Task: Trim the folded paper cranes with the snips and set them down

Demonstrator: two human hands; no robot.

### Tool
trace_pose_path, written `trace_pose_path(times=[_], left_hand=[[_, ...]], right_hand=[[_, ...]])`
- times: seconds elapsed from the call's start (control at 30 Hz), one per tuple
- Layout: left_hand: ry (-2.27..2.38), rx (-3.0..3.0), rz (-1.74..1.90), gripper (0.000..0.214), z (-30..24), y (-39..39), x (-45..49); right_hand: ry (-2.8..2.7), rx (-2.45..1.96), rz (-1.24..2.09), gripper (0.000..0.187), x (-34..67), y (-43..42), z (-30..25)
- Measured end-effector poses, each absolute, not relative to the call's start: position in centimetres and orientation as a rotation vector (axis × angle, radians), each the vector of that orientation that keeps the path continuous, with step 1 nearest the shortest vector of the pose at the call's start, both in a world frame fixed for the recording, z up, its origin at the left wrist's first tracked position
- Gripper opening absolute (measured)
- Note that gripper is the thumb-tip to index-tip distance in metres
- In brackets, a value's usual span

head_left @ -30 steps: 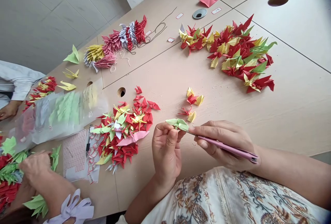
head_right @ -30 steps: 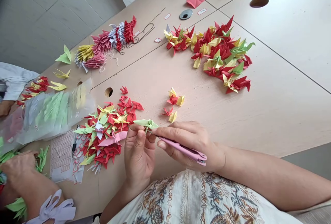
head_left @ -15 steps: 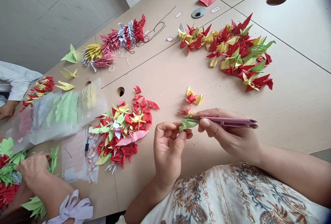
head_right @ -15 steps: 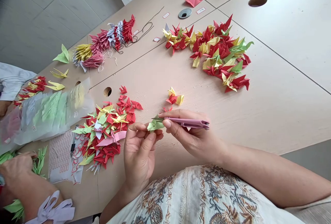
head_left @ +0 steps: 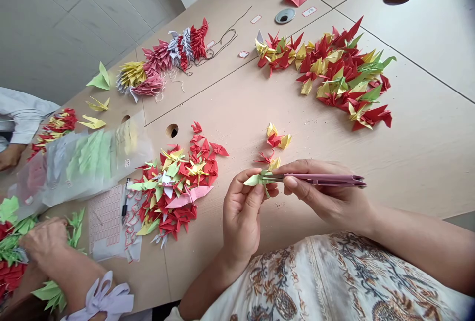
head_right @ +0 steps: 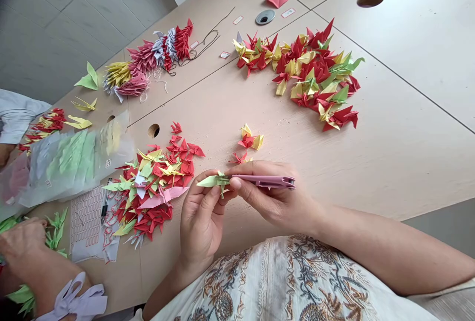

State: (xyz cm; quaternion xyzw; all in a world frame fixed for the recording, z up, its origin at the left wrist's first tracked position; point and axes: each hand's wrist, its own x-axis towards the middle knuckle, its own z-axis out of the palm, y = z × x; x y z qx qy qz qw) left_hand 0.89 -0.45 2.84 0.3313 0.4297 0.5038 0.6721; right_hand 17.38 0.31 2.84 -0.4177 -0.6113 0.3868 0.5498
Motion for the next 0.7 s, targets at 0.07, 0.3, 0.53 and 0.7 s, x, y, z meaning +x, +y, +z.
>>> trace_pose_path(times=[0.07, 0.3, 0.53, 0.7], left_hand=[[0.98, 0.75, 1.135, 0.012, 2.79, -0.46, 0.88], [1.017, 0.814, 1.145, 0.013, 2.44, -0.55, 0.87], [1.088, 0.864, 1.147, 0.015, 2.2, -0.75, 0.74], [1.092, 0.915, 1.159, 0.037, 2.06, -1.06, 0.61]], right_hand=[[-1.463, -0.988, 0.905, 0.016, 17.41, 0.34, 2.94], [-1.573, -0.946, 0.851, 0.021, 17.83, 0.56, 3.19], [-1.499, -0.929, 0.959, 0.02, 17.77, 0.6, 3.41], [-1.369, -0.954, 1.117, 0.017, 17.41, 0.43, 3.4]])
